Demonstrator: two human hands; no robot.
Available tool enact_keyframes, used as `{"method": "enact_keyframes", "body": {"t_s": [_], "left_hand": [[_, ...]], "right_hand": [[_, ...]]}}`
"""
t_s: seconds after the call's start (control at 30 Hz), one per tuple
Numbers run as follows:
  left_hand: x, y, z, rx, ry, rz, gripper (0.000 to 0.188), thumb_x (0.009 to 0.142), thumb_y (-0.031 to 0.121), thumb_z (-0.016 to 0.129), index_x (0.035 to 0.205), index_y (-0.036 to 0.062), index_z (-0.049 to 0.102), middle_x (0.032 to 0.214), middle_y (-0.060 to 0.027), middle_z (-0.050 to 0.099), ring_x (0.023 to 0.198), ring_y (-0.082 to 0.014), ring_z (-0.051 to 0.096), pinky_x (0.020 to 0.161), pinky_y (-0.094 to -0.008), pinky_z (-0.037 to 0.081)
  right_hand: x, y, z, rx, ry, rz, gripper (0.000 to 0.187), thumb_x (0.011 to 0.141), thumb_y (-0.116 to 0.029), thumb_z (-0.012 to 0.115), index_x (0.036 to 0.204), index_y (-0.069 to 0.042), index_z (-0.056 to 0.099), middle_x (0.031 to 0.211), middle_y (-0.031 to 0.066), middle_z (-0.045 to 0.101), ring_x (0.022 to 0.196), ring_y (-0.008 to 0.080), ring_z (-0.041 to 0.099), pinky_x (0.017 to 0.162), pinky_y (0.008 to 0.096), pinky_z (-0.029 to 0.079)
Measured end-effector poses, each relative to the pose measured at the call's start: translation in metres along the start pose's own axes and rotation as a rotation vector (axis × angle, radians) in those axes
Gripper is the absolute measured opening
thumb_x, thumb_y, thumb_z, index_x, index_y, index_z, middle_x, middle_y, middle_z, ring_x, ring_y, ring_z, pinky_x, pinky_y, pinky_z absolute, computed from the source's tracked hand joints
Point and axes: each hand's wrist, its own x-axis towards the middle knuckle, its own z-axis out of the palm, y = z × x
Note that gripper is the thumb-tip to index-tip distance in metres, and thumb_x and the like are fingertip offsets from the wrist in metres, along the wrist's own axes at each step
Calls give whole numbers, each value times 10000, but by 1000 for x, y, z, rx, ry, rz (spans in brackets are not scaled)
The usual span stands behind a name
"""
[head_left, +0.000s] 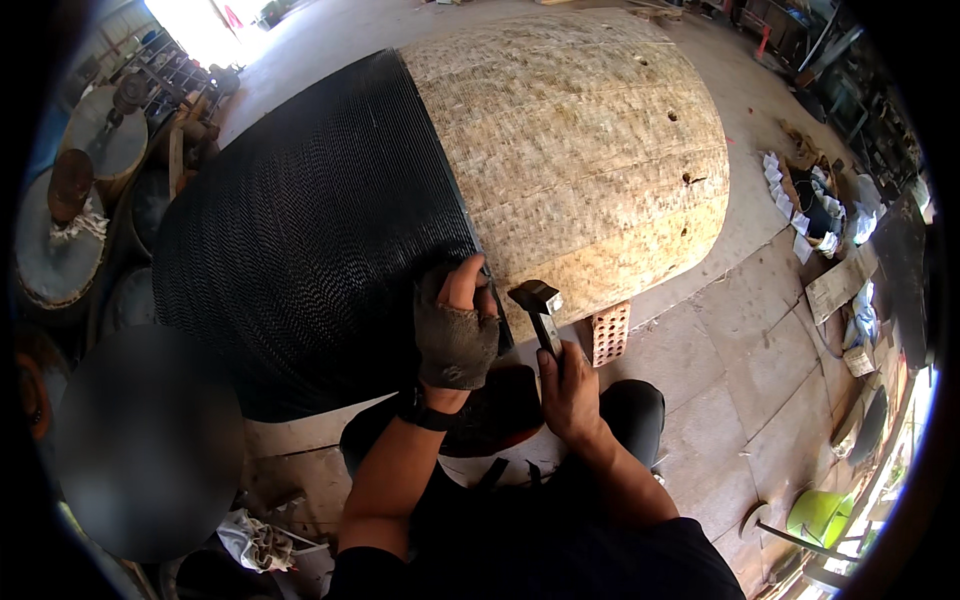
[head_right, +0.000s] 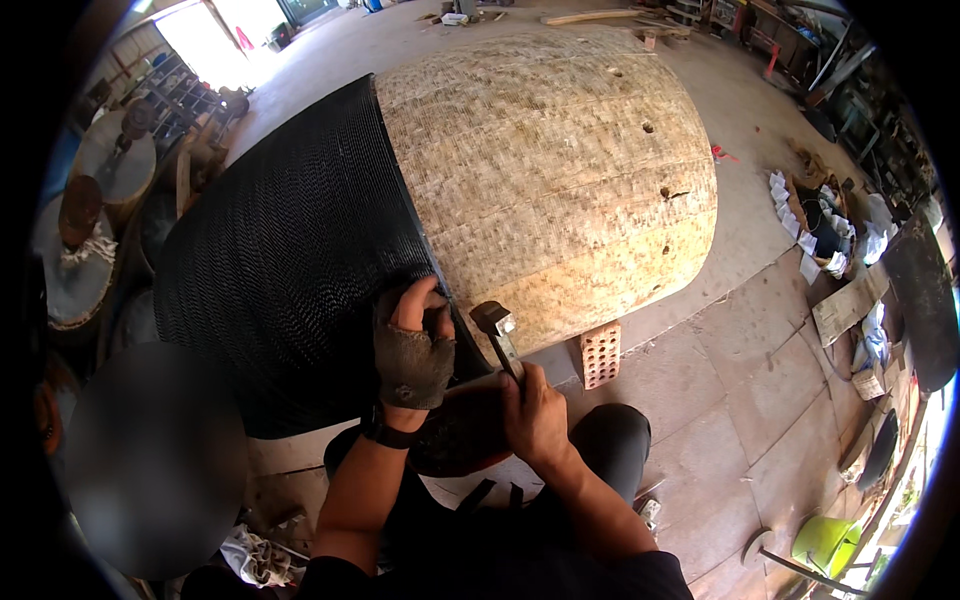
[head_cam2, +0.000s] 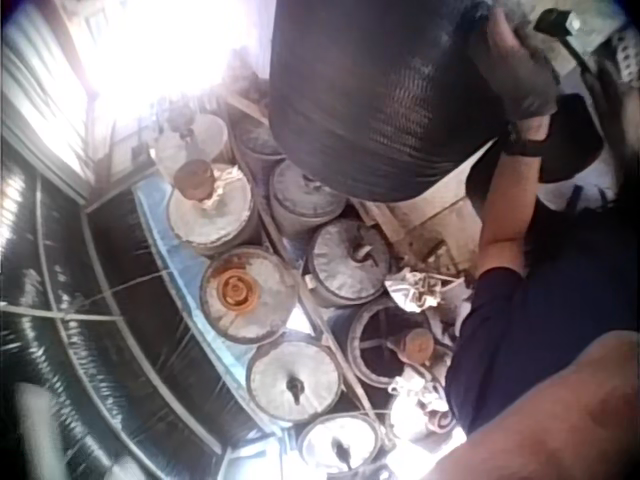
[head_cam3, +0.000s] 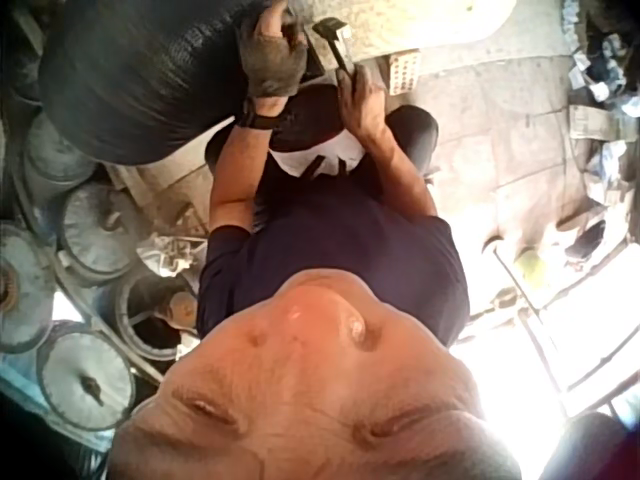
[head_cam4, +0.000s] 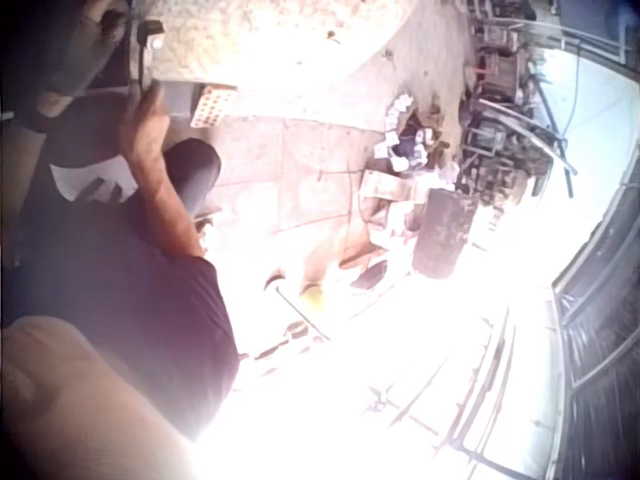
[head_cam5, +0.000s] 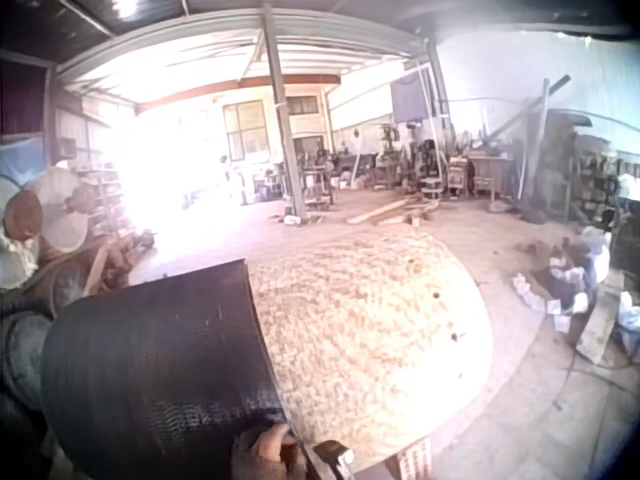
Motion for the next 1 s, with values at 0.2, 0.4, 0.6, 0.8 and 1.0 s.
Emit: {"method": "enact_keyframes", "body": {"t_s": [0.2, 0.4, 0.6, 0.8, 1.0], "left_hand": [[0, -2, 21, 76, 58, -29, 634, 697, -54, 716, 1290, 4, 501, 860, -82, 622, 821, -246, 603, 769, -407, 475], [1, -2, 23, 92, 93, 16, 660, 689, -44, 713, 1305, -16, 477, 867, -92, 616, 823, -265, 596, 792, -431, 462], [-8, 11, 16, 128, 39, -68, 757, 768, 14, 709, 1435, -59, 360, 1074, -163, 607, 887, -344, 600, 861, -465, 464], [-94, 11, -3, 126, -163, 23, 551, 831, 160, 706, 1320, -6, 515, 1132, -181, 607, 974, -354, 610, 834, -465, 493], [-175, 2, 11, 257, -505, 11, 322, 819, 226, 707, 1076, 49, 628, 1037, -135, 616, 929, -315, 615, 798, -469, 503]], "right_hand": [[9, -14, 3, 42, 84, -120, 159, 1003, -117, 554, 1076, 21, 525, 721, 232, 592, 635, 447, 590, 566, 492, 446], [13, -18, -3, -14, 73, -186, 147, 987, -86, 548, 1080, 18, 501, 717, 245, 607, 622, 476, 600, 542, 522, 448], [17, -21, -2, -135, 52, -95, 171, 1001, -151, 535, 1040, 13, 511, 710, 279, 598, 651, 508, 592, 535, 552, 439], [5, 9, 6, -196, 62, -225, 163, 943, -84, 578, 1044, 27, 514, 692, 275, 608, 647, 500, 613, 551, 540, 476], [3, 8, 11, 96, 187, -395, 146, 943, -66, 582, 1018, 51, 539, 788, 280, 624, 650, 471, 613, 548, 521, 485]]}}
